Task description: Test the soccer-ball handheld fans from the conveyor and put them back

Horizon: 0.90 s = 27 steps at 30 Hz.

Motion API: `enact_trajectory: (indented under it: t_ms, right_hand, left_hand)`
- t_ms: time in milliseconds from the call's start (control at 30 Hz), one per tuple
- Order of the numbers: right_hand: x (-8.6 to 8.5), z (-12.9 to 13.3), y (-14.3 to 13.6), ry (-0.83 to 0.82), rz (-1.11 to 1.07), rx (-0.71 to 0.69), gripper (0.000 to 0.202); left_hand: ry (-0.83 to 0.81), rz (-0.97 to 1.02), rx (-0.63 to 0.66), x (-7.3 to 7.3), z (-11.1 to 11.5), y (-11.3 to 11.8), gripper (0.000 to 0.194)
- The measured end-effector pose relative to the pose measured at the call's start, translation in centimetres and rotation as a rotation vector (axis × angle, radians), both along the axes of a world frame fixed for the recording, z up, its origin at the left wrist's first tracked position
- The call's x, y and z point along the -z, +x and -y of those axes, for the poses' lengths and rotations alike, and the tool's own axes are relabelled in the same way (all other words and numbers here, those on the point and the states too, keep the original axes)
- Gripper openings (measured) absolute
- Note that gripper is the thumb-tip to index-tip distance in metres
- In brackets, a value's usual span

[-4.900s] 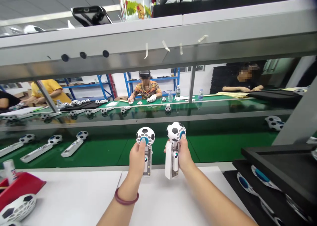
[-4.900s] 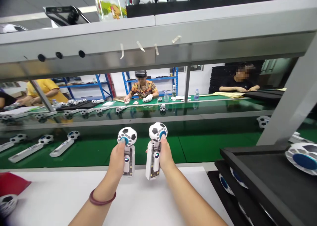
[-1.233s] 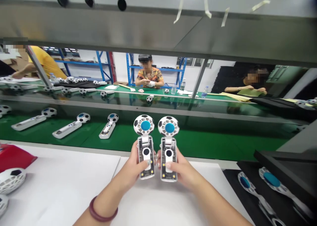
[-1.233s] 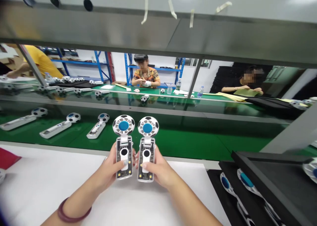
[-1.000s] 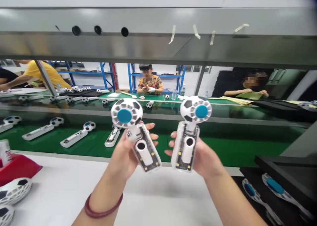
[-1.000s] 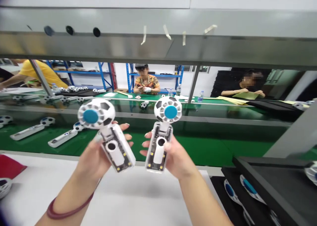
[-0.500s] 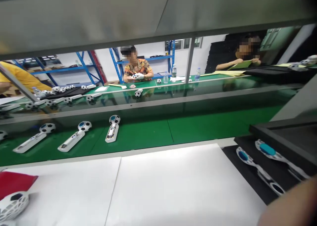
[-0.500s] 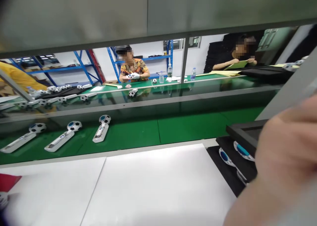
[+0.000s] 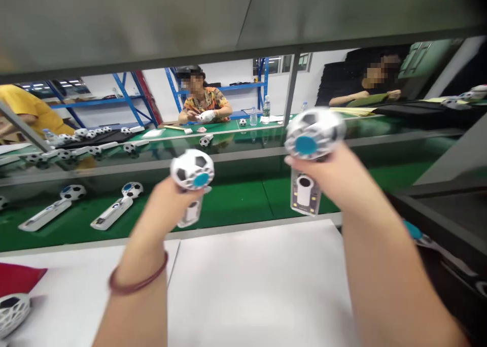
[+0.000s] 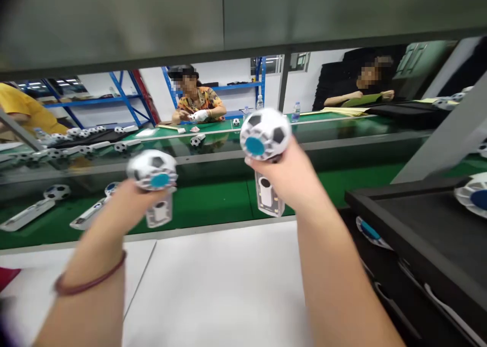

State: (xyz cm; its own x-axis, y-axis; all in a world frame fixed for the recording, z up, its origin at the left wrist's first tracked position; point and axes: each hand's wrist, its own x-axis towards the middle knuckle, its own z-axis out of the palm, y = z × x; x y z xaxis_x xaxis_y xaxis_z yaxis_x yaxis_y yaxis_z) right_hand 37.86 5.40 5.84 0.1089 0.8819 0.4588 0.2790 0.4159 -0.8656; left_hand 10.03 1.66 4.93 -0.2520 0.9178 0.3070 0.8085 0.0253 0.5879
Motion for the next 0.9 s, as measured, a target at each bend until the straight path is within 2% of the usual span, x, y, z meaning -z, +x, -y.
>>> enact_trajectory:
  t_ms: [67,133,200,267,333,433,500,600,667,767,900]
  right_hand:
    - [1.6,-2.0,-0.3,-0.146,0.153,0.078,0.075]
    - [2.9,-3.6,-0.2,-0.229,0.227,0.112,0.095]
    - [3.2,-4.2,0.2,-0.178,0.231,0.184,0.098]
    - [2.4,-3.6,0.5,-0.052,0.171,0.248,0.090]
    - [1.1,-2.2,0.5,0.057,0.075,0.244,0.078]
    - [-0.5,-0.1,-0.1,0.146,-0.053,0.155,0.068]
    - [-0.9,0.8,-0.6,0.186,-0.108,0.091,0.065]
    - [-0.7,1.3,-1.0,0.233,-0.149,0.017,0.059]
    - [-0.7,1.4,-1.2,0.247,-0.153,-0.005,0.053]
    - [-0.9,1.6,-1.4,0.210,-0.128,-0.001,0.045]
    - [-1.5,2.3,-1.8,0.183,-0.118,0.015,0.041]
  left_hand:
    - [-0.094,-0.096,0.067,2.6,-3.2,0.7,0.028]
    - [-0.098,-0.165,0.107,4.8,-5.9,0.5,0.038]
    - [-0.058,-0.220,0.085,6.1,-7.6,-0.9,0.048]
    - [-0.038,-0.264,-0.014,6.7,-8.4,-2.9,0.050]
    - [-0.087,-0.286,-0.163,7.0,-8.7,-4.9,0.052]
    - [-0.278,-0.272,-0.327,7.9,-8.9,-6.8,0.063]
    - [-0.403,-0.267,-0.345,8.9,-9.2,-7.0,0.063]
    - [-0.510,-0.298,-0.313,10.2,-9.8,-7.1,0.045]
    - [-0.546,-0.336,-0.308,10.5,-9.9,-7.9,0.038]
    - [-0.544,-0.424,-0.327,10.1,-9.0,-10.9,0.041]
    - [-0.522,-0.488,-0.344,9.4,-6.6,-16.8,0.051]
